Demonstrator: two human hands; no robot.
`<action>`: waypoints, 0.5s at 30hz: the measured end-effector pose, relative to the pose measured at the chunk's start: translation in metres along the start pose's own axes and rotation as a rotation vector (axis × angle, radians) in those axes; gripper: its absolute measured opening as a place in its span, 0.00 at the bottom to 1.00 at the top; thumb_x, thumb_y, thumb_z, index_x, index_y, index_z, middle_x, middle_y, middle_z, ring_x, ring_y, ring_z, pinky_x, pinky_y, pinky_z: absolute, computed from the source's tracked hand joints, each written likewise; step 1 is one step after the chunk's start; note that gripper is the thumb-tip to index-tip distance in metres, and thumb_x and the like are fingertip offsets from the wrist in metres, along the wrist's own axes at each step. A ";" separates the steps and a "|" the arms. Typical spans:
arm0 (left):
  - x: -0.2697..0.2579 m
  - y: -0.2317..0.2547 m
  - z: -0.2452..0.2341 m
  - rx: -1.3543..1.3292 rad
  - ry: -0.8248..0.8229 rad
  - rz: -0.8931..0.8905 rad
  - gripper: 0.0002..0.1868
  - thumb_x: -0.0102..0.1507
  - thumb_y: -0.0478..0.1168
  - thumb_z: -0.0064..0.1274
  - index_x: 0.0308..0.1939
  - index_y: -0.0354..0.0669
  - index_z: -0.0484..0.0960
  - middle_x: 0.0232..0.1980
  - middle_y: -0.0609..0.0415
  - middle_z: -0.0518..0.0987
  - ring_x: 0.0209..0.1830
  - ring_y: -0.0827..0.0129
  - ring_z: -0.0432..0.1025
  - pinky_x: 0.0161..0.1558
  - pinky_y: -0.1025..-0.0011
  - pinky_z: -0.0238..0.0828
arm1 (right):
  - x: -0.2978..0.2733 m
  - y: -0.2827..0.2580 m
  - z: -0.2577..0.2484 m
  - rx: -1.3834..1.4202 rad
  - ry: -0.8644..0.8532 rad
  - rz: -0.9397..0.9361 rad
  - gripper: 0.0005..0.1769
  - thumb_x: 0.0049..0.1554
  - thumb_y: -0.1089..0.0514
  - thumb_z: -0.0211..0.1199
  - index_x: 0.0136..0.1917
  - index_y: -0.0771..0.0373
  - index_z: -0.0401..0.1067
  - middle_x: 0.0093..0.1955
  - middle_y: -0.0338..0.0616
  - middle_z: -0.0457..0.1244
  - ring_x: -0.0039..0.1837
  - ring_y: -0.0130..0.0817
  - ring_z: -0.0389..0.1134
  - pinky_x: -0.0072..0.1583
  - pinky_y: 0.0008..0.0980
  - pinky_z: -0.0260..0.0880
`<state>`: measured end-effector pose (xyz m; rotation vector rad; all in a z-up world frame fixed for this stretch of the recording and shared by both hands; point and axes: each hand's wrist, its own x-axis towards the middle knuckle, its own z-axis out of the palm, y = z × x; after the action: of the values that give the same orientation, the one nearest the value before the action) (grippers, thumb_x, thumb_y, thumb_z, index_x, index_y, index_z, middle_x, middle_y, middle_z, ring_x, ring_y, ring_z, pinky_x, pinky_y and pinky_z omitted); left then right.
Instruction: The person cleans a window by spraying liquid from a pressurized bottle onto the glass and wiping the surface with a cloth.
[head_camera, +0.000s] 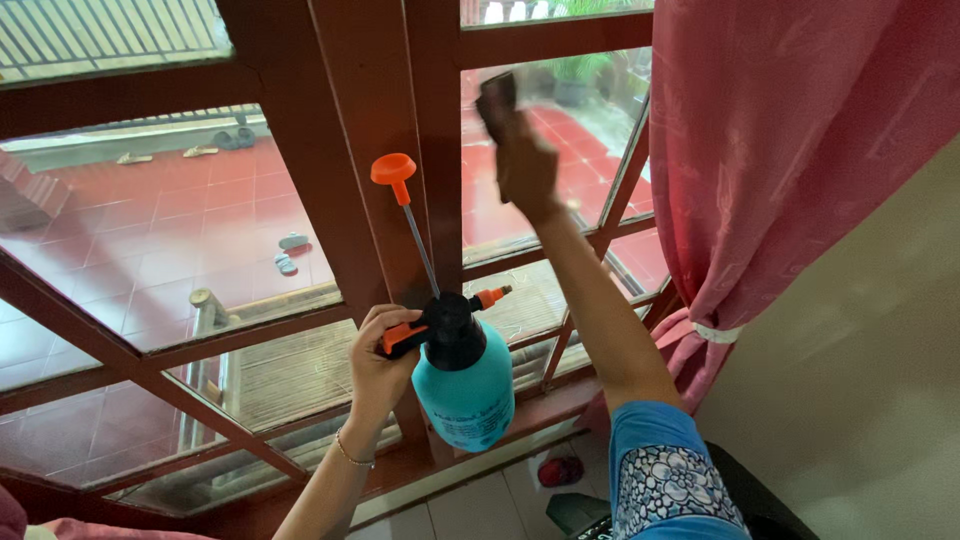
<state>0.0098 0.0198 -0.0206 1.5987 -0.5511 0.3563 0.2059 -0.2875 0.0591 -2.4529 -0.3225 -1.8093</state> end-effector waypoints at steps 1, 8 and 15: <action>0.000 0.000 0.000 -0.001 -0.001 -0.002 0.23 0.47 0.19 0.53 0.45 0.38 0.84 0.49 0.54 0.78 0.46 0.67 0.74 0.46 0.73 0.71 | 0.000 -0.007 0.005 -0.113 0.025 -0.127 0.40 0.54 0.61 0.62 0.78 0.62 0.54 0.61 0.58 0.63 0.42 0.44 0.67 0.36 0.39 0.67; -0.007 0.001 -0.001 0.030 0.032 0.048 0.24 0.46 0.19 0.53 0.45 0.38 0.83 0.49 0.53 0.77 0.49 0.67 0.73 0.50 0.73 0.70 | -0.011 -0.031 -0.013 0.020 0.001 -0.087 0.46 0.53 0.64 0.61 0.83 0.49 0.53 0.49 0.41 0.59 0.43 0.37 0.67 0.43 0.36 0.72; -0.011 0.007 0.001 0.003 0.036 0.071 0.24 0.48 0.19 0.54 0.46 0.39 0.84 0.49 0.53 0.78 0.48 0.68 0.74 0.49 0.74 0.70 | -0.068 -0.031 -0.025 0.047 -0.130 -0.185 0.39 0.57 0.64 0.60 0.81 0.52 0.58 0.45 0.40 0.59 0.40 0.36 0.66 0.40 0.36 0.70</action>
<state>-0.0033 0.0196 -0.0212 1.5756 -0.5807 0.4387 0.1571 -0.2703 -0.0001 -2.5901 -0.6126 -1.6855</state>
